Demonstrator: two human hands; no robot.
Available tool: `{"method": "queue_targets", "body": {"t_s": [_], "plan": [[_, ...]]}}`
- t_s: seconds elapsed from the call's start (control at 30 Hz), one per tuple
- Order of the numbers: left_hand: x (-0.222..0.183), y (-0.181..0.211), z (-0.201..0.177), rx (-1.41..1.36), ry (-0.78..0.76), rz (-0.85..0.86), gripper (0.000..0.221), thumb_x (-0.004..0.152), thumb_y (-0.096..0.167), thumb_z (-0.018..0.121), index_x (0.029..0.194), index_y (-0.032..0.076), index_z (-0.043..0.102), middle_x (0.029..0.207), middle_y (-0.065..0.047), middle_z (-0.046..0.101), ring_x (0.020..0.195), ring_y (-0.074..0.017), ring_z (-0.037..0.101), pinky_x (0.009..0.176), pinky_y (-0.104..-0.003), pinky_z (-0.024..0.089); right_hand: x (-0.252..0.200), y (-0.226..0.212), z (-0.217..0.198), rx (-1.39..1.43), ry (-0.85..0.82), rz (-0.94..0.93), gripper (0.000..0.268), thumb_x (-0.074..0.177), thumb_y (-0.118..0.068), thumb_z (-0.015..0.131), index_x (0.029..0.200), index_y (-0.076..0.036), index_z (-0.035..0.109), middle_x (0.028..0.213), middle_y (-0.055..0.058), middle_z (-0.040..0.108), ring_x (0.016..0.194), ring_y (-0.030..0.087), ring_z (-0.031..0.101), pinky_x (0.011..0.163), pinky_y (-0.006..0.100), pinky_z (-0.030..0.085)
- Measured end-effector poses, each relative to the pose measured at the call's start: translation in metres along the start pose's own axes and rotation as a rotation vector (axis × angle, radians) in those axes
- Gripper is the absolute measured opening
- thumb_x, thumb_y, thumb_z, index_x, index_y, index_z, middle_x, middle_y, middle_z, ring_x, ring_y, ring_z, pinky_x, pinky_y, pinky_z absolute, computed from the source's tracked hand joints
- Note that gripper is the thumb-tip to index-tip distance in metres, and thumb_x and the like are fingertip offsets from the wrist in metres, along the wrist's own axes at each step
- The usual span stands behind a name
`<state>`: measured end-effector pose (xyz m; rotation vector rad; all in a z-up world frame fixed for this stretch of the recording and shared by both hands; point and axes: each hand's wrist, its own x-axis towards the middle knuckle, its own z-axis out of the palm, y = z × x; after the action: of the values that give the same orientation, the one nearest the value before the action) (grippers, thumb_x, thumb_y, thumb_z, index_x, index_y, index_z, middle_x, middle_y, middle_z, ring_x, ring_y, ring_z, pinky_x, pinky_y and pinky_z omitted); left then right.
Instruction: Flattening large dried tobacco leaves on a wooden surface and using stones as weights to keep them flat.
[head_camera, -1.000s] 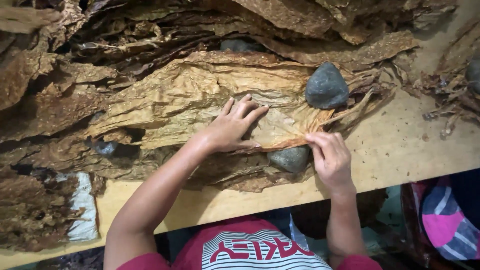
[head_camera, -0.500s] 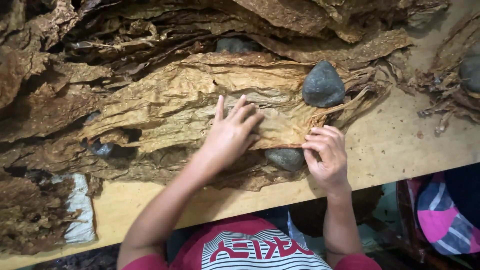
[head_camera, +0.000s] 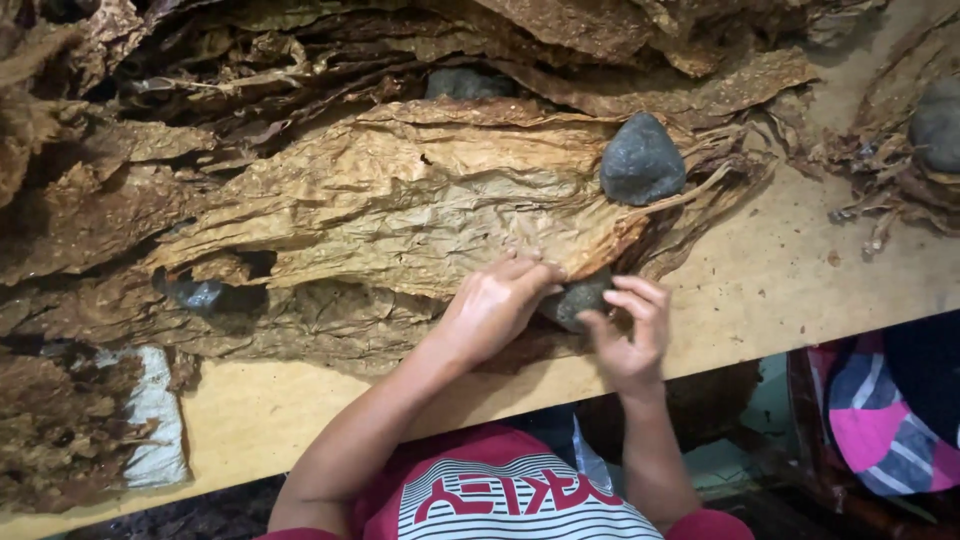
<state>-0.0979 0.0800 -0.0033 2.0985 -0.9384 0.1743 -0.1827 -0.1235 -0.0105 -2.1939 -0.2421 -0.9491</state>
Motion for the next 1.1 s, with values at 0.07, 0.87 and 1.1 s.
{"method": "queue_targets", "body": {"t_s": [0.07, 0.87, 1.1], "plan": [[0.003, 0.000, -0.003, -0.023, -0.028, -0.056, 0.010, 0.104, 0.030, 0.065, 0.108, 0.023, 0.071, 0.093, -0.002, 0.076, 0.099, -0.0293, 0.078, 0.097, -0.048, 0.061, -0.007, -0.003, 0.002, 0.017, -0.062, 0.066, 0.050, 0.090, -0.039, 0.084, 0.122, -0.005, 0.065, 0.127, 0.018, 0.066, 0.117, 0.040, 0.065, 0.102, 0.053, 0.052], [-0.032, 0.025, 0.019, 0.171, -0.046, 0.069, 0.013, 0.097, 0.022, 0.067, 0.109, 0.023, 0.073, 0.122, -0.016, 0.076, 0.121, -0.0493, 0.069, 0.107, -0.076, 0.042, -0.001, 0.000, -0.031, 0.308, 0.131, 0.301, 0.099, 0.077, -0.038, 0.089, 0.149, 0.005, 0.038, 0.144, 0.024, 0.050, 0.137, 0.040, 0.057, 0.119, 0.048, 0.048], [-0.049, 0.036, 0.036, 0.335, 0.003, 0.128, 0.030, 0.090, 0.022, 0.072, 0.120, 0.018, 0.074, 0.129, -0.022, 0.073, 0.131, -0.0557, 0.061, 0.111, -0.081, 0.035, 0.016, -0.016, 0.007, 0.478, 0.006, 0.337, 0.107, 0.072, -0.048, 0.090, 0.150, 0.004, 0.039, 0.140, 0.029, 0.059, 0.133, 0.035, 0.061, 0.114, 0.046, 0.050]]}}
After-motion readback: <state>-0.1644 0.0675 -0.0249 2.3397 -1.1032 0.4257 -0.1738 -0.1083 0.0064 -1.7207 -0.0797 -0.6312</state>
